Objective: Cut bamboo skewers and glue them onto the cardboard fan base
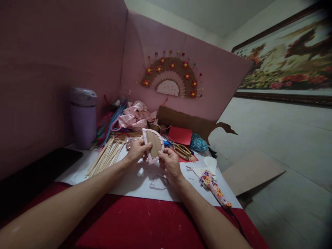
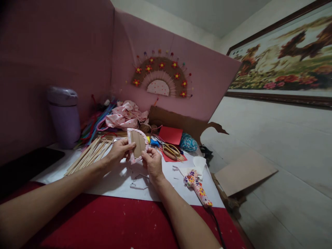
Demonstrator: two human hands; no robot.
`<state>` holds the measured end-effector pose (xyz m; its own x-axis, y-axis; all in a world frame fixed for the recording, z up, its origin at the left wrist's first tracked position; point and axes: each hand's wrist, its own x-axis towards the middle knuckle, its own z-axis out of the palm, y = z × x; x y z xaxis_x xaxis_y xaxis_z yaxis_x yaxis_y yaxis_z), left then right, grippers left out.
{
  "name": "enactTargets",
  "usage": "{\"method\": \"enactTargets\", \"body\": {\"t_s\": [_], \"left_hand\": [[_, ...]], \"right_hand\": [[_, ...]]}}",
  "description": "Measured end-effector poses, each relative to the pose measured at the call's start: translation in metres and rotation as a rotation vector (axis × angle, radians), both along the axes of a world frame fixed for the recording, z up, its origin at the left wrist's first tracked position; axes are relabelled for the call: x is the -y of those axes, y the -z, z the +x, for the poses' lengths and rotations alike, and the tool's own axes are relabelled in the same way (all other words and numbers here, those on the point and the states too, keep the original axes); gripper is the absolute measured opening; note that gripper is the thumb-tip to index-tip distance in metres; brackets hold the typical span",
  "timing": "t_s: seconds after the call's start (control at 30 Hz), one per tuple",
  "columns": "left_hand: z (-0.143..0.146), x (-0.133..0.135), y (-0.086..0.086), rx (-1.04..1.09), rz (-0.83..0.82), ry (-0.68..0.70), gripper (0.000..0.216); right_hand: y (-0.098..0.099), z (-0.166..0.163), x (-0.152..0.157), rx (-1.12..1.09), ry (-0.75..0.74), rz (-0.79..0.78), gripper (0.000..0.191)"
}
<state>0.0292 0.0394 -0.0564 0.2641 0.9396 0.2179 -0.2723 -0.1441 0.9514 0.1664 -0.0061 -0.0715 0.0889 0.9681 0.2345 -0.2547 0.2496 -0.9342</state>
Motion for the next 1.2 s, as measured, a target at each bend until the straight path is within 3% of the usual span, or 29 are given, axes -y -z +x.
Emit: {"method": "enactTargets", "body": {"t_s": [0.37, 0.53, 0.9, 1.2], "left_hand": [[0.002, 0.004, -0.001, -0.047, 0.024, 0.036, 0.03], [0.003, 0.01, -0.005, -0.062, 0.068, 0.155, 0.037], [0.005, 0.021, -0.008, -0.228, -0.059, 0.481, 0.038], [0.006, 0.015, -0.001, -0.273, -0.005, 0.475, 0.034]], "right_hand": [[0.002, -0.002, 0.001, 0.043, 0.01, 0.008, 0.031], [0.002, -0.001, 0.0, 0.018, 0.091, -0.022, 0.034], [-0.004, 0.008, -0.004, -0.238, 0.202, -0.054, 0.04], [-0.004, 0.007, -0.003, -0.195, 0.23, -0.009, 0.04]]}}
